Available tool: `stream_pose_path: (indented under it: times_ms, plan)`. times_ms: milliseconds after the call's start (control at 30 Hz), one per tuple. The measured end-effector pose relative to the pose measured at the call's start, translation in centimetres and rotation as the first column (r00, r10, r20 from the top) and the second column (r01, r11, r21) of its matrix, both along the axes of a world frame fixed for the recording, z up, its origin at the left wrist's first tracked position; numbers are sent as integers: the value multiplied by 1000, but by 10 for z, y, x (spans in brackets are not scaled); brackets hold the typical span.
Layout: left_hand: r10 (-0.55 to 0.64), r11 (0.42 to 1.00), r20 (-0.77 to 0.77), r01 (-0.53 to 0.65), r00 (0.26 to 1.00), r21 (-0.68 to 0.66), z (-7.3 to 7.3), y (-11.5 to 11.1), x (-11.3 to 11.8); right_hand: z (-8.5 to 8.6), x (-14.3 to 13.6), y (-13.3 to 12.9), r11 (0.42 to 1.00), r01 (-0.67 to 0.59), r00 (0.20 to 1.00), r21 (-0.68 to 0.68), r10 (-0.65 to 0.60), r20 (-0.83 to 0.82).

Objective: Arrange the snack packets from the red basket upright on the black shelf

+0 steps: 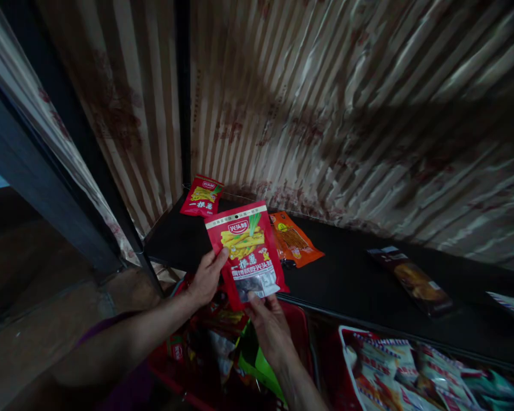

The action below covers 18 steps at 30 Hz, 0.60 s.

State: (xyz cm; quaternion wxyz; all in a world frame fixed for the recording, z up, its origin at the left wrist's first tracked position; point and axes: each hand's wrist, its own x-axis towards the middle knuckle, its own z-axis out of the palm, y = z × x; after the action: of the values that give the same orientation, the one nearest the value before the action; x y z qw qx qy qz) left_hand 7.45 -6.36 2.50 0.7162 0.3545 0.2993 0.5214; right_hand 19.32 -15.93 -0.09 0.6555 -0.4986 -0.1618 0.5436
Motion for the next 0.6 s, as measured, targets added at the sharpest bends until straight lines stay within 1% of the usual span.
stream_pose_path:
  times_ms: [100,167,233,300,367,433,533,600]
  plan:
    - [11,993,36,-7,999,-118,-1,7,-5,-6,12,4,999,12,999,-38,-10,44]
    - [-18,986,31,23,999,-165,-1,10,-10,-1,27,7,996,82,994,-28,-80,81]
    - [-82,976,0,81,997,-202,-3,10,-15,6,41,11,990,138,980,14,-139,143]
    - [-175,964,-62,158,983,-213,-6,6,-18,14,49,14,988,142,969,55,-150,195]
    - [-275,949,-136,246,952,-195,-9,0,-19,19,49,17,991,115,974,62,-125,191]
    - [-342,935,-200,312,918,-168,-12,-7,-18,21,44,20,994,101,983,42,-106,147]
    - [-377,926,-263,349,888,-148,-15,-13,-15,22,35,24,991,130,987,7,-130,94]
    - [-396,917,-255,367,882,-154,-17,-15,-15,22,32,24,990,140,987,-9,-139,77]
